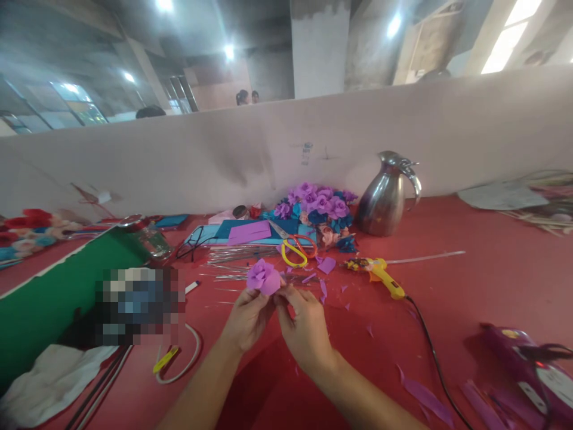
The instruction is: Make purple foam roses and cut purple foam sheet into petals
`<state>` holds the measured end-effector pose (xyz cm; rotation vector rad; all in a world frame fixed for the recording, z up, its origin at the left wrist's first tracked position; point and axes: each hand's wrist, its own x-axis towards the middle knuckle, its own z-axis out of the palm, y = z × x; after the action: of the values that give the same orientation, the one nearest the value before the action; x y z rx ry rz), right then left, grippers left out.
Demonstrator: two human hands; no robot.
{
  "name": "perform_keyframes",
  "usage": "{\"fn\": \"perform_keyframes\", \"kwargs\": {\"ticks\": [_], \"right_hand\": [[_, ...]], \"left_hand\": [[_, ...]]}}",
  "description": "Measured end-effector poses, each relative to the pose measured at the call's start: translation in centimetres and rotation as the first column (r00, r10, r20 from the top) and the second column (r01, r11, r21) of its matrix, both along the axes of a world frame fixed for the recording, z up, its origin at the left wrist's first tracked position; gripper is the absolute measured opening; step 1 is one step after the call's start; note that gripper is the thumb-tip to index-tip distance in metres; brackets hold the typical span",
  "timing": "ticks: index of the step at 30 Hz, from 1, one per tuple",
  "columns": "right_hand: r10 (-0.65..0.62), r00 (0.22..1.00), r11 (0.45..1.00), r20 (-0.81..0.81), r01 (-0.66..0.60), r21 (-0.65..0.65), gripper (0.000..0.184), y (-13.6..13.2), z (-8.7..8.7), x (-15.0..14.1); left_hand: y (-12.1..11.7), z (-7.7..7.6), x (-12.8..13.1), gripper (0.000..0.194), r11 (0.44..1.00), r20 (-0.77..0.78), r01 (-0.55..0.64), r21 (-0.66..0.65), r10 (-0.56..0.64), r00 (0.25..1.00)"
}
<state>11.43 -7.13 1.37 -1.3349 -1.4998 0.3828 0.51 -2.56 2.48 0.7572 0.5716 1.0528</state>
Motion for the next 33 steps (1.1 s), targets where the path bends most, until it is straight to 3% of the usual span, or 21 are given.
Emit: {"fn": "perform_keyframes", "kwargs": {"ticks": [5,10,16,23,26,29,31,33], "right_hand": [[-0.062,0.996,0.997,0.070,0.058,0.054,0.017,0.0,-0.3,-0.1],[-0.042,0.997,0.985,0.072,0.029,0.172,0.017,0.1,0.0,0.3],[-0.037,0.996,0.977,0.082,0.019,0.214,0.019,0.3,-0.6,0.6],[-0.002,1.000,0.989,0.030,-0.002,0.149,0.020,0.4,-0.5,0.8],[-0.072,0.997,0.994,0.008,0.072,0.077,0.020,0.2,-0.3,0.9],[-0.050,0.993,0.999,-0.106,0.048,-0.023,0.041,-0.3,-0.3,0.7],[0.027,0.978,0.996,-0.205,-0.043,-0.074,0.040,-0.6,-0.2,0.6],[0.052,0.969,0.995,-0.242,-0.070,-0.066,0.030,-0.8,0.1,0.6]], "left_hand": [[-0.2,0.0,-0.1,0.016,0.981,-0.140,-0.026,0.192,0.053,0.989],[0.2,-0.9,-0.7,0.010,0.911,-0.268,0.000,0.413,0.121,0.956],[0.2,-1.2,-0.4,0.011,0.886,-0.298,-0.109,0.450,0.264,0.917],[0.1,-1.1,-0.7,0.008,0.862,-0.268,-0.145,0.486,0.305,0.914],[1.1,-1.6,-0.9,0.004,0.862,-0.219,-0.313,0.399,0.421,0.880],[2.3,-1.7,-1.2,0.007,0.891,-0.100,-0.436,0.130,0.449,0.888],[3.0,-1.6,-1.5,0.013,0.917,-0.006,-0.387,-0.093,0.389,0.921],[3.4,-1.4,-1.8,0.014,0.921,0.065,-0.312,-0.234,0.335,0.940]]}}
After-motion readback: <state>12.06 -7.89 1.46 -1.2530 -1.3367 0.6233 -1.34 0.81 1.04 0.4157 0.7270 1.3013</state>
